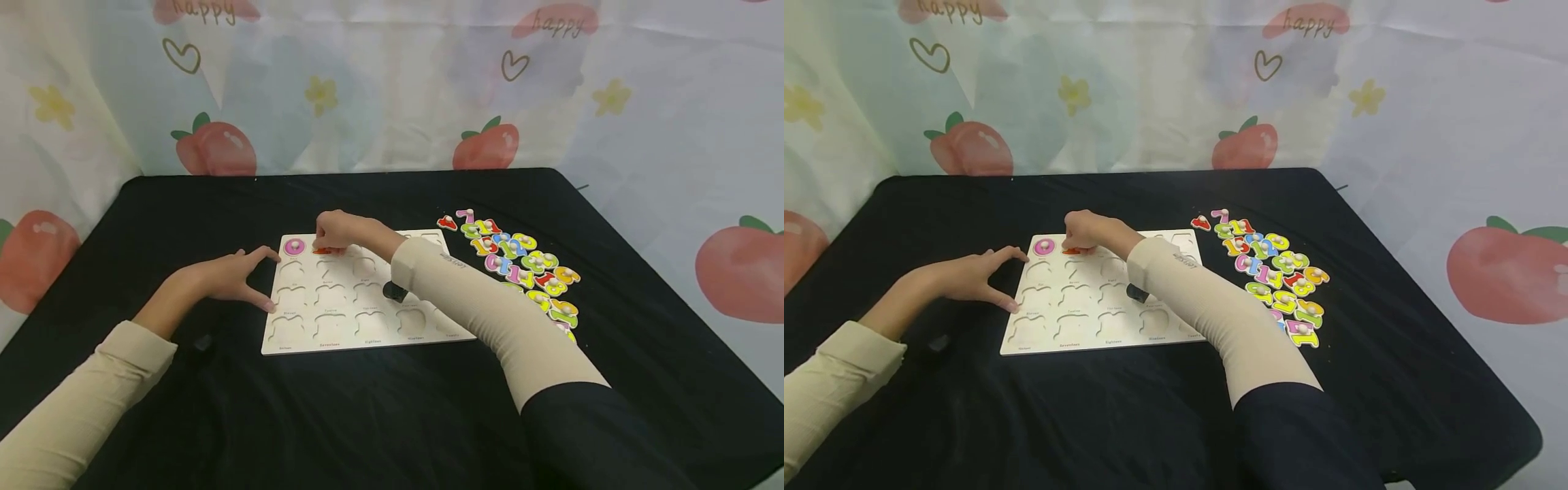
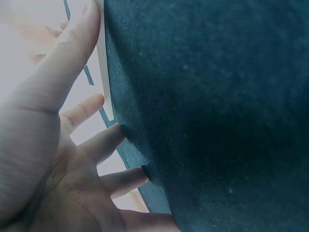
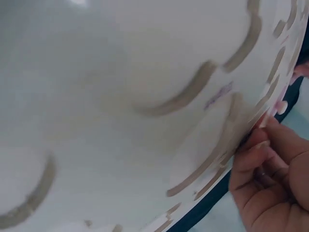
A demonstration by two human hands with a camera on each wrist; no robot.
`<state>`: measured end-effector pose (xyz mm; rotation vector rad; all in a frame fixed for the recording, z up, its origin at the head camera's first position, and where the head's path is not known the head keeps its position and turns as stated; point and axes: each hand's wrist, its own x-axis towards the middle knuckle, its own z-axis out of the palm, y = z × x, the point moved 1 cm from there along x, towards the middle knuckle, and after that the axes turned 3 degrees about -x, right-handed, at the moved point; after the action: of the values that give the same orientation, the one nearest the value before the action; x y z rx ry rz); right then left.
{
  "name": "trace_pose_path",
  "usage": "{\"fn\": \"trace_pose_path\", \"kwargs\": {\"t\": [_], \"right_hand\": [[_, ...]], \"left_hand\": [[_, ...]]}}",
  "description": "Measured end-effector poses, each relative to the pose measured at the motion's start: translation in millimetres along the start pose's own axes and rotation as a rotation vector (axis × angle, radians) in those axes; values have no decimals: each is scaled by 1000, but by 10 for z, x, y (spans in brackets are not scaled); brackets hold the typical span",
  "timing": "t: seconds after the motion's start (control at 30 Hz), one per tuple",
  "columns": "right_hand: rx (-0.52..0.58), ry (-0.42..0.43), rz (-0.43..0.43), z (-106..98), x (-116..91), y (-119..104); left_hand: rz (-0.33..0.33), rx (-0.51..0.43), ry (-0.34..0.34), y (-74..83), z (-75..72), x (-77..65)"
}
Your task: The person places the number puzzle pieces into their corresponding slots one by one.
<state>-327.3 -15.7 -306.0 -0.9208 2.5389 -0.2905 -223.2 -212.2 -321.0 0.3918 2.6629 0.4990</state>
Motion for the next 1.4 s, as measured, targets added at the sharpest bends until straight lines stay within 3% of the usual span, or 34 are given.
{"fn": "trace_pose_path", "kwargs": {"t": [0.13,0.27,0.63,1.07,1.4], "right_hand": [[-36,-28,-3,2,-27,-46],[-5,-30,-10,-32,-55,11],[-57,-12,48,-197,-238,431],[-75,-80,101,-397,-738,953],[-259,-129,181,-601,-1277,1283]], "left_hand": [[7,-4,-5,-16,10,-12],[4,4,-5,-16,-3,-11],[-5,5,1,2,-18,-3],[-1,-8,4,6,2,-12],[-5,-7,4,6,-11,-20]]}}
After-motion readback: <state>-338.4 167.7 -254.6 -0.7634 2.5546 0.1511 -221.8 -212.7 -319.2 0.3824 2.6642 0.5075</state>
